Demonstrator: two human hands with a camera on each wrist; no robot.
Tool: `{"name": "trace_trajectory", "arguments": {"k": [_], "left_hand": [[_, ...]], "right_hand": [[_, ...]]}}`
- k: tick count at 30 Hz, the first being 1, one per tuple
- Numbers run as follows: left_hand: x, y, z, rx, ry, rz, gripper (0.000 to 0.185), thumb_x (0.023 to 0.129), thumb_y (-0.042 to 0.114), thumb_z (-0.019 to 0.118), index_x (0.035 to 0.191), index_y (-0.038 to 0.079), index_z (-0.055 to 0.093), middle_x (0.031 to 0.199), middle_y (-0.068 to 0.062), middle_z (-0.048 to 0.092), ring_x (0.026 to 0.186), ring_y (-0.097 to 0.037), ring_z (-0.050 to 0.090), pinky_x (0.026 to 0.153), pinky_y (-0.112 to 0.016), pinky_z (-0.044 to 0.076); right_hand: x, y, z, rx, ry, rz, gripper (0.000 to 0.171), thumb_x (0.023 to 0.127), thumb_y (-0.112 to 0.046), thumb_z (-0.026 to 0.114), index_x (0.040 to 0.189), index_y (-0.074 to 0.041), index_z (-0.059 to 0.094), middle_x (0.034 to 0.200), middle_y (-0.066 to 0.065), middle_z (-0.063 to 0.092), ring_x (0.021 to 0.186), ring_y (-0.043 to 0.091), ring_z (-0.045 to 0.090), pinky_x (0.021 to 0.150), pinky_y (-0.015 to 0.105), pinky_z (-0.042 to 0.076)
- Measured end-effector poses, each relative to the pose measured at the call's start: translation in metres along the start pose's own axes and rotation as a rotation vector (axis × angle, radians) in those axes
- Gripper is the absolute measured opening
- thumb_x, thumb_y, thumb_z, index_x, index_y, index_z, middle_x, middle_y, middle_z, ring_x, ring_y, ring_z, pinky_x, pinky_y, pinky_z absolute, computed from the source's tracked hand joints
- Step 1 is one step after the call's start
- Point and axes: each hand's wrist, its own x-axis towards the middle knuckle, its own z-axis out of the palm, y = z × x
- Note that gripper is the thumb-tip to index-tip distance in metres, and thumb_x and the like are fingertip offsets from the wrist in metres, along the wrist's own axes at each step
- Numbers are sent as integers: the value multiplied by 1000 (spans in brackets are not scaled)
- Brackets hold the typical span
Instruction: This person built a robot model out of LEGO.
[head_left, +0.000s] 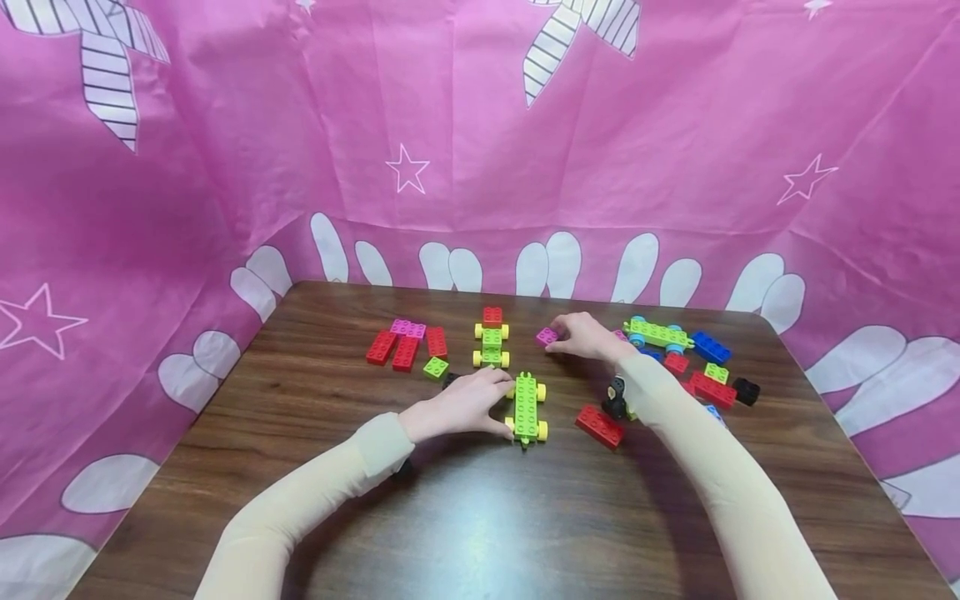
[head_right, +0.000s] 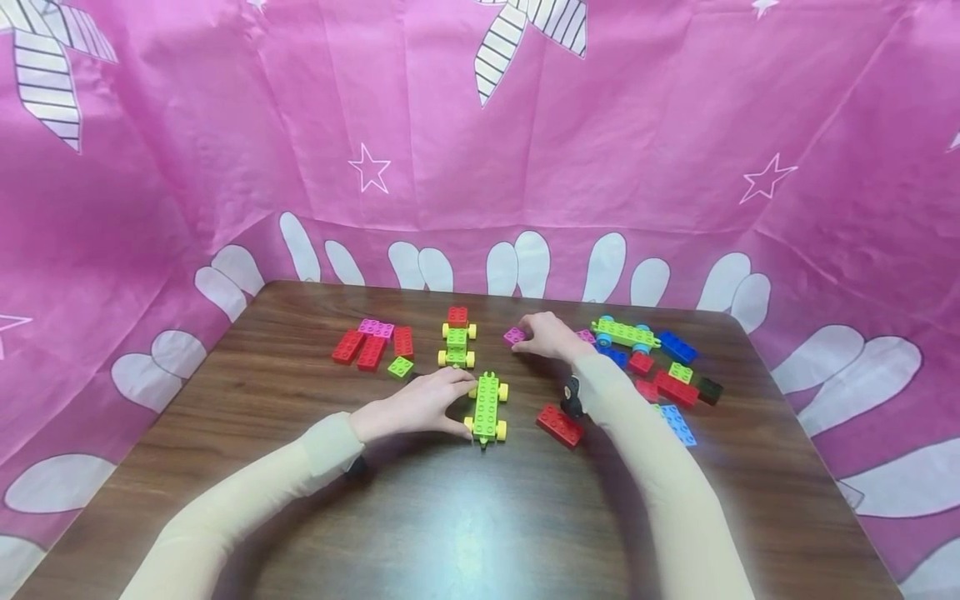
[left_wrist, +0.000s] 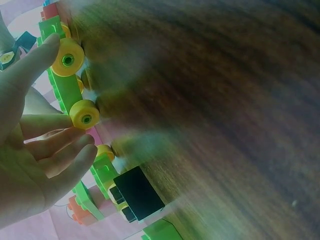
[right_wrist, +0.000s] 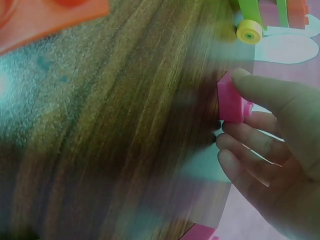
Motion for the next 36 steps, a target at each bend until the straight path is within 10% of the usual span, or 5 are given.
{"name": "trace_trajectory", "arguments": {"k": [16,36], "left_hand": [[1,-1,2,-11,-17,-18,79,80,57,75,138,8,57,141,-7,57,129,-20,53,100,-35,54],[0,-4,4,6,31,7,81,77,60,76,137,8,59,139,-8,59,129,-21,54,98,-37,55]], "right_hand": [[-2,-3,0,-20,14,-2,38,88,-20,73,117,3,66,103,19,72,88,26,64,89,46,56],[-13,-6,-5,-6,46,-10,39,87,-19,72,119,3,66,110,19,71,101,31,66,93,48,55]]}}
